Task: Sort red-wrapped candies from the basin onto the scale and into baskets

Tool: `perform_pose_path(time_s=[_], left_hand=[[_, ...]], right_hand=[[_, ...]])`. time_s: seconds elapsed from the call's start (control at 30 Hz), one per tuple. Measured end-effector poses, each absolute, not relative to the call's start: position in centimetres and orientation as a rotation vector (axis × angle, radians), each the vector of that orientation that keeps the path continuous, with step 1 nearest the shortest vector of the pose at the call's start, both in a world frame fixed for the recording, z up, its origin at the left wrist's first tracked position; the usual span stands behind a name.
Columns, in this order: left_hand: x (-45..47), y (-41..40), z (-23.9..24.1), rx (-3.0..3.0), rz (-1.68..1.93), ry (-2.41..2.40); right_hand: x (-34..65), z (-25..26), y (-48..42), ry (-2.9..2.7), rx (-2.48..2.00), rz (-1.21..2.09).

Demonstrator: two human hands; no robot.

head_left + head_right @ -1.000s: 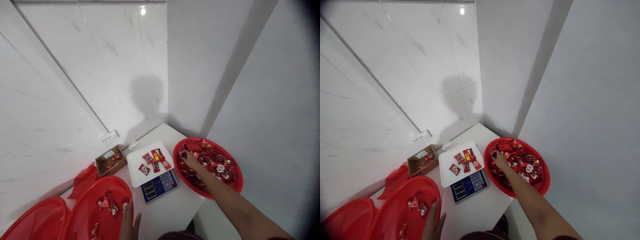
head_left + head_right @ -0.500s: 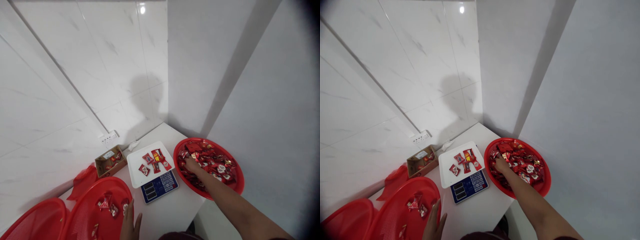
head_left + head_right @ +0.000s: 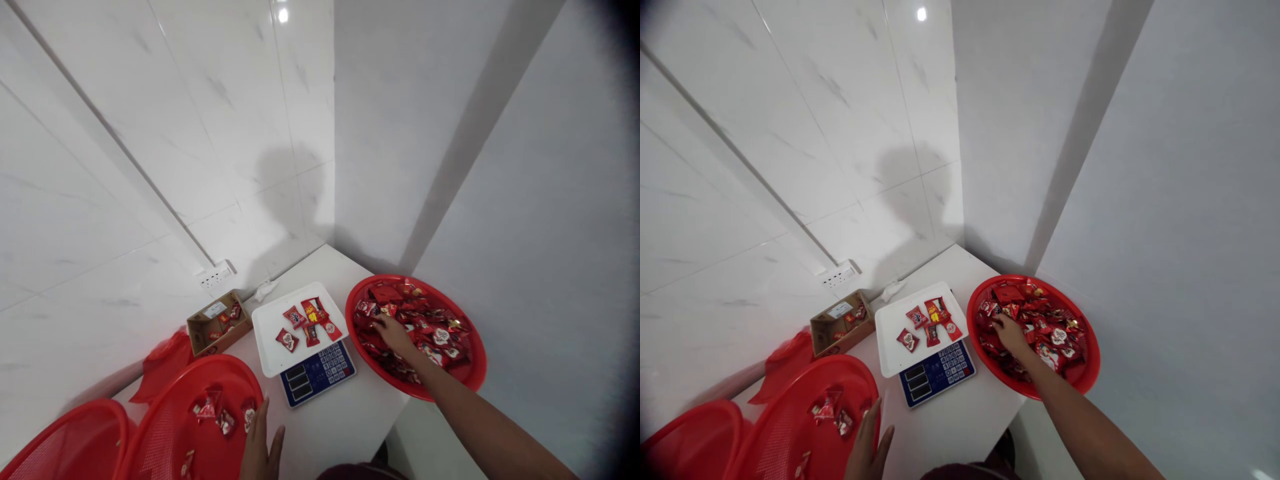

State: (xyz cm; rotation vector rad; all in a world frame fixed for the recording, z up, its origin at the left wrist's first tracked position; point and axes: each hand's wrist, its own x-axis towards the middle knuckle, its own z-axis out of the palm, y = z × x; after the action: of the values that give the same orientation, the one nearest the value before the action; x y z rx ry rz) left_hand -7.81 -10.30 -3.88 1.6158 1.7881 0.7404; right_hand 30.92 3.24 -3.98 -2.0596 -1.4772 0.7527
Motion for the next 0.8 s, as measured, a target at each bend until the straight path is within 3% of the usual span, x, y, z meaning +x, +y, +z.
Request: perform_pose_path(time_s=[0.1,0.2,0.37,0.5,0.8], left_hand=[[-6.1,-9.8,-2.0,1.478,0.862,1.758],[-3.1,-8.8,1.5,1.182,0.845,1.607],[2.1,-7.1,7.3,0.663,0.764,1.146],[3.6,-6.6,8.7,0.531,0.810,1.027],[3.0,-6.9,9.6,0.694,0.922,1.122]], right_hand=[[30.9,-1.8,2.3,-1.256,-1.963,0.818],[29.1,1.1,0.7,-0.986,-1.581,1.132],[23.8,5.7,-2.6,-1.138,-1.116,1.471],[20.6,7.2,-4.5,-1.299,-1.039,1.552],[18.8,7.1,-6.0,-0.966,-1.094,1.786]])
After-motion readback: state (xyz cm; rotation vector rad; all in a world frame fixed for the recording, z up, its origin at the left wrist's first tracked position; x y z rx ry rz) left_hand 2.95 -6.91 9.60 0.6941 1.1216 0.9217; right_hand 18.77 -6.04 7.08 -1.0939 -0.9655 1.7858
